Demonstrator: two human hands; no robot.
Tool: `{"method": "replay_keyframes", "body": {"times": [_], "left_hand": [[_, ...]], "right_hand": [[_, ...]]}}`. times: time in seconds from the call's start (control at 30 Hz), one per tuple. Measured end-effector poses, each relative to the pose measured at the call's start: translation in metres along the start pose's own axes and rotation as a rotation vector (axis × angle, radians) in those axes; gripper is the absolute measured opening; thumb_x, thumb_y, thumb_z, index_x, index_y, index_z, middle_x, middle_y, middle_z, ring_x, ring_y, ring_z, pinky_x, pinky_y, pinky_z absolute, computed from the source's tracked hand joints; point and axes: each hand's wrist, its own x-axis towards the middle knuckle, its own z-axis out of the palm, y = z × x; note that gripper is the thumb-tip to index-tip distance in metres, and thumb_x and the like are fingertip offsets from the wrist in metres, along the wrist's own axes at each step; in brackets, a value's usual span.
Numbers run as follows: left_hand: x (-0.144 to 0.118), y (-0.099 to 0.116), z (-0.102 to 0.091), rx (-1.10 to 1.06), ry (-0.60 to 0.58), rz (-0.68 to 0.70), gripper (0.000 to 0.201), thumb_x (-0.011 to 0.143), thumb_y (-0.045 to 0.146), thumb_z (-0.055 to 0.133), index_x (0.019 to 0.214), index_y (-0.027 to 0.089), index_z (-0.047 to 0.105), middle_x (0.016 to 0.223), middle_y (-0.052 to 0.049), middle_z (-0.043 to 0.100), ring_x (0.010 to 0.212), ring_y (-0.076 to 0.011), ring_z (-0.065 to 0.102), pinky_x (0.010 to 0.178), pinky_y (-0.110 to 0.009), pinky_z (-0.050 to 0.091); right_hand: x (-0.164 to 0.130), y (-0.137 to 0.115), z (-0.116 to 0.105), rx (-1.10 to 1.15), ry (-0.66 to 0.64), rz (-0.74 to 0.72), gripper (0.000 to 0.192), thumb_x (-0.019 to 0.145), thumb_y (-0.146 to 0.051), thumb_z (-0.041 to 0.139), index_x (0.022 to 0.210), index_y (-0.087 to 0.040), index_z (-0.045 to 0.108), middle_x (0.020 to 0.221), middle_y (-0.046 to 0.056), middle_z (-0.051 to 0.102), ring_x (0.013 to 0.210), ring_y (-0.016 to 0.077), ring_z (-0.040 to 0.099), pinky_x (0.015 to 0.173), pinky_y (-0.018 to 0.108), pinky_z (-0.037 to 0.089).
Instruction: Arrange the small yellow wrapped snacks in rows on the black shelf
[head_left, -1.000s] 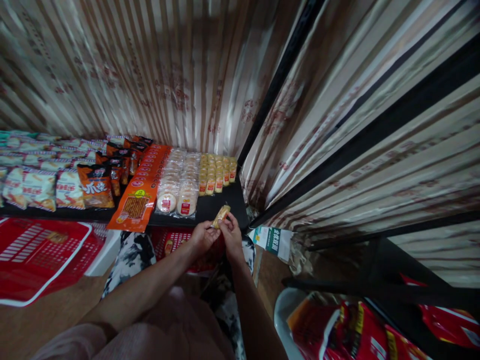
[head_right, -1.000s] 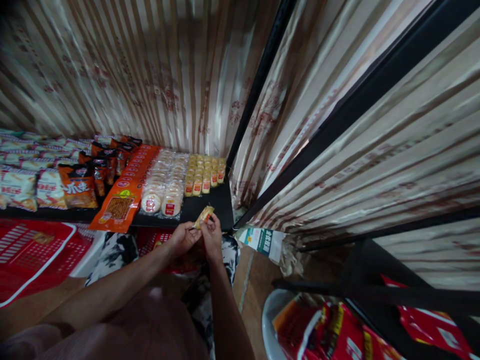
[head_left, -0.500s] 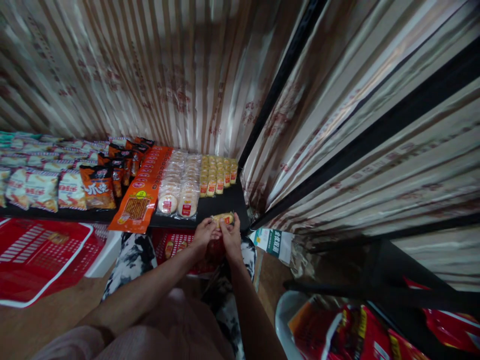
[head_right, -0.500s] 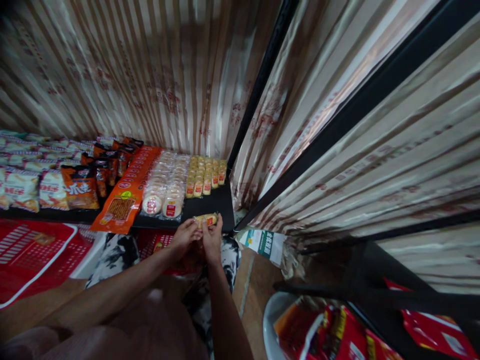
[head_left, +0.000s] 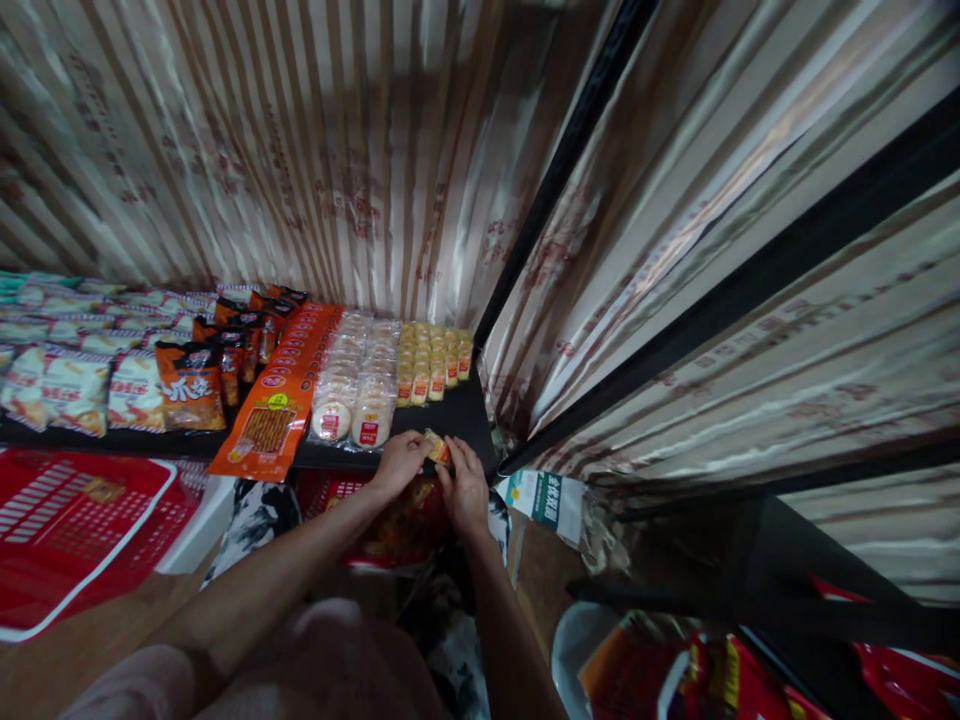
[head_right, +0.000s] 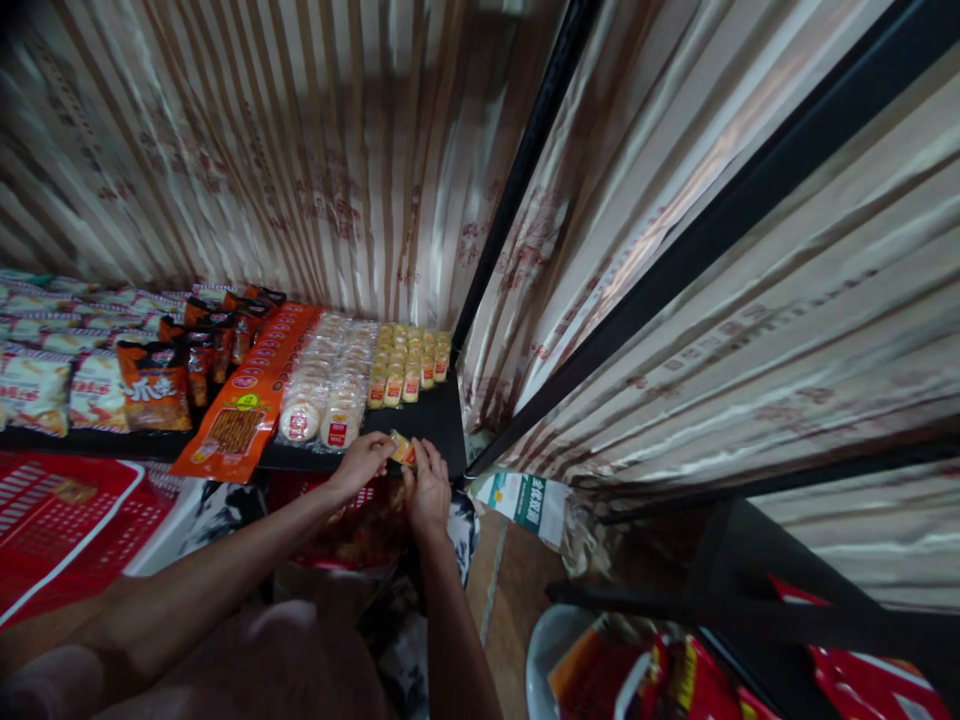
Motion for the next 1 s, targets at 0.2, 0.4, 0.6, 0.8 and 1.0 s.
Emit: {"method": "replay_keyframes", "body": {"times": [0.2, 0.4, 0.6, 0.8, 1.0], "left_hand": [[0.018, 0.006, 0.006, 0.029, -0.028, 0.043, 0.02, 0.083, 0.032, 0.047, 0.082, 0.016, 0.059, 0.058, 0.003, 0.057, 0.052, -0.0086, 0.054, 0.052, -0.019, 0.044], [0.033, 0.015, 0.014, 0.228, 0.02, 0.129, 0.024, 0.085, 0.019, 0.041, 0.102, 0.016, 0.058, 0.094, -0.006, 0.066, 0.085, -0.0139, 0.063, 0.075, -0.026, 0.052], [0.04, 0.025, 0.02, 0.792, 0.009, 0.467, 0.039, 0.076, 0.009, 0.043, 0.111, 0.01, 0.06, 0.138, -0.013, 0.045, 0.137, -0.0253, 0.025, 0.11, -0.039, 0.029], [0.054, 0.031, 0.022, 1.086, -0.088, 0.504, 0.06, 0.073, 0.011, 0.045, 0.133, 0.006, 0.041, 0.152, -0.015, 0.017, 0.141, -0.0295, 0.004, 0.112, -0.05, 0.019], [0.069, 0.021, 0.022, 1.185, -0.043, 0.547, 0.062, 0.077, 0.015, 0.041, 0.138, 0.005, 0.035, 0.152, -0.016, 0.017, 0.141, -0.0284, 0.008, 0.113, -0.052, 0.011]], "right_hand": [[0.014, 0.007, 0.005, 0.049, 0.043, 0.044, 0.04, 0.085, -0.029, 0.049, 0.12, -0.012, 0.056, 0.107, 0.014, 0.062, 0.089, 0.0206, 0.059, 0.085, 0.035, 0.047], [0.038, 0.015, 0.011, 0.053, 0.125, 0.232, 0.042, 0.084, -0.034, 0.049, 0.116, -0.009, 0.058, 0.089, 0.011, 0.063, 0.065, 0.016, 0.058, 0.068, 0.029, 0.048], [0.072, 0.033, 0.023, 0.141, 0.183, 0.323, 0.051, 0.081, -0.037, 0.048, 0.125, -0.01, 0.05, 0.099, 0.012, 0.064, 0.062, 0.014, 0.059, 0.067, 0.027, 0.048], [0.103, 0.047, 0.039, 0.142, 0.194, 0.336, 0.054, 0.081, -0.038, 0.048, 0.126, -0.009, 0.05, 0.099, 0.013, 0.064, 0.07, 0.0167, 0.06, 0.07, 0.028, 0.048], [0.127, 0.05, 0.05, 0.084, 0.208, 0.345, 0.051, 0.082, -0.036, 0.048, 0.125, -0.01, 0.051, 0.094, 0.012, 0.064, 0.069, 0.0171, 0.06, 0.072, 0.03, 0.047]]}}
